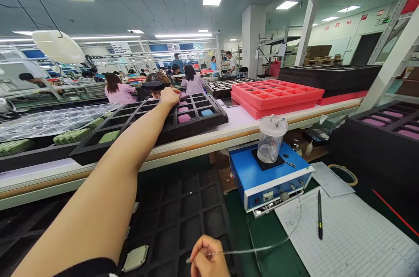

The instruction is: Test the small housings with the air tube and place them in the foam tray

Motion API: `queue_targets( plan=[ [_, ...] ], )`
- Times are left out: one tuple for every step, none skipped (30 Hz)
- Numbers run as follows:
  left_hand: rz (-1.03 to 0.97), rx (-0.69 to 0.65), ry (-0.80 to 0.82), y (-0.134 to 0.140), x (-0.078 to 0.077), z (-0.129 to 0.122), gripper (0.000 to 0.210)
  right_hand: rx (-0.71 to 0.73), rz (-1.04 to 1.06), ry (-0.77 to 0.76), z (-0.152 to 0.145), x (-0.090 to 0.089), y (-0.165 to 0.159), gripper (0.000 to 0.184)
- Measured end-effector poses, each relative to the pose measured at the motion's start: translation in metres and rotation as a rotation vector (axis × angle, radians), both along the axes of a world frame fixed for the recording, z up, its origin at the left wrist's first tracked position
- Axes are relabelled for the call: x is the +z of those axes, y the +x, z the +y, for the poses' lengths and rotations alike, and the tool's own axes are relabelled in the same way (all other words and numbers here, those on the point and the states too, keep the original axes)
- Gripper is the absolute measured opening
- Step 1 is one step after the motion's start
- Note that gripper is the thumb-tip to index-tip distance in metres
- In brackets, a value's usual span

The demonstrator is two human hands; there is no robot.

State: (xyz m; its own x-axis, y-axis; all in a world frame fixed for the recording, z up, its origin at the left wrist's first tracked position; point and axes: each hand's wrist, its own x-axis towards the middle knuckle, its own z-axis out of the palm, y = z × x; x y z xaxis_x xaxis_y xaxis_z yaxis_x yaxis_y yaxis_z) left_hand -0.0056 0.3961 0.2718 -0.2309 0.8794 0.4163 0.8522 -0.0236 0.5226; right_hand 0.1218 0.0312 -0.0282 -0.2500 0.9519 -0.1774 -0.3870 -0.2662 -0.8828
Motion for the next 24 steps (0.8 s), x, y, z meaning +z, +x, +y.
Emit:
queue_targets(
  plan=[
    [0.051, -0.001, -0.016, 0.001, 0.001, -0.002, 0.032, -0.009, 0.007, -0.006, 0.000, 0.000, -0.001, 0.006],
    [0.103, -0.003, -0.032, 0.002, 0.001, -0.003, 0.031, -0.019, 0.013, -0.014, 0.000, -0.001, -0.002, 0.007],
    [0.154, -0.006, -0.045, 0.004, 0.002, -0.005, 0.029, -0.027, 0.015, -0.020, 0.000, -0.001, -0.003, 0.007],
    [0.200, -0.011, -0.055, 0.005, 0.002, -0.006, 0.028, -0.032, 0.016, -0.025, 0.000, -0.002, -0.003, 0.007],
    [0.243, -0.016, -0.063, 0.007, 0.002, -0.007, 0.027, -0.036, 0.014, -0.030, 0.000, -0.002, -0.004, 0.007],
    [0.280, -0.017, -0.068, 0.008, 0.002, -0.007, 0.027, -0.039, 0.009, -0.035, 0.000, -0.002, -0.005, 0.006],
    [0.313, -0.014, -0.072, 0.010, 0.002, -0.007, 0.026, -0.038, 0.003, -0.040, 0.000, -0.002, -0.005, 0.006],
    [0.342, -0.008, -0.075, 0.011, 0.002, -0.007, 0.026, -0.041, -0.004, -0.046, 0.000, -0.002, -0.006, 0.005],
    [0.366, 0.000, -0.078, 0.011, 0.003, -0.007, 0.025, -0.047, -0.012, -0.055, 0.000, -0.001, -0.006, 0.004],
    [0.387, 0.008, -0.083, 0.012, 0.003, -0.007, 0.025, -0.053, -0.018, -0.065, -0.001, -0.001, -0.006, 0.003],
    [0.404, 0.014, -0.088, 0.012, 0.003, -0.006, 0.025, -0.058, -0.023, -0.071, -0.001, -0.001, -0.006, 0.002],
    [0.418, 0.018, -0.095, 0.012, 0.003, -0.006, 0.025, -0.058, -0.025, -0.073, -0.001, -0.001, -0.006, 0.002],
    [0.430, 0.017, -0.102, 0.012, 0.004, -0.005, 0.026, -0.056, -0.023, -0.072, 0.000, -0.001, -0.007, 0.002],
    [0.438, 0.014, -0.111, 0.011, 0.004, -0.004, 0.027, -0.056, -0.021, -0.070, 0.000, -0.001, -0.007, 0.003],
    [0.443, 0.009, -0.122, 0.010, 0.004, -0.003, 0.028, -0.057, -0.021, -0.069, 0.000, -0.002, -0.008, 0.004],
    [0.445, 0.002, -0.135, 0.010, 0.004, -0.002, 0.029, -0.067, -0.023, -0.072, 0.001, -0.002, -0.009, 0.004],
    [0.445, -0.007, -0.149, 0.009, 0.004, -0.001, 0.030, -0.078, -0.028, -0.080, 0.001, -0.002, -0.010, 0.005],
    [0.444, -0.016, -0.162, 0.008, 0.004, -0.001, 0.031, -0.089, -0.034, -0.091, 0.001, -0.002, -0.011, 0.005],
    [0.442, -0.027, -0.172, 0.007, 0.004, 0.000, 0.031, -0.094, -0.039, -0.099, 0.002, -0.002, -0.011, 0.006],
    [0.439, -0.037, -0.179, 0.005, 0.004, 0.000, 0.031, -0.089, -0.042, -0.102, 0.001, -0.001, -0.011, 0.006],
    [0.436, -0.047, -0.181, 0.004, 0.004, 0.000, 0.030, -0.078, -0.039, -0.099, 0.001, -0.001, -0.010, 0.006],
    [0.433, -0.055, -0.178, 0.004, 0.005, 0.000, 0.030, -0.067, -0.033, -0.094, 0.001, 0.000, -0.009, 0.006],
    [0.430, -0.059, -0.173, 0.003, 0.005, -0.001, 0.030, -0.058, -0.022, -0.084, 0.000, 0.001, -0.008, 0.005],
    [0.426, -0.059, -0.165, 0.002, 0.005, -0.001, 0.030, -0.052, -0.007, -0.071, -0.001, 0.002, -0.006, 0.004]
  ],
)
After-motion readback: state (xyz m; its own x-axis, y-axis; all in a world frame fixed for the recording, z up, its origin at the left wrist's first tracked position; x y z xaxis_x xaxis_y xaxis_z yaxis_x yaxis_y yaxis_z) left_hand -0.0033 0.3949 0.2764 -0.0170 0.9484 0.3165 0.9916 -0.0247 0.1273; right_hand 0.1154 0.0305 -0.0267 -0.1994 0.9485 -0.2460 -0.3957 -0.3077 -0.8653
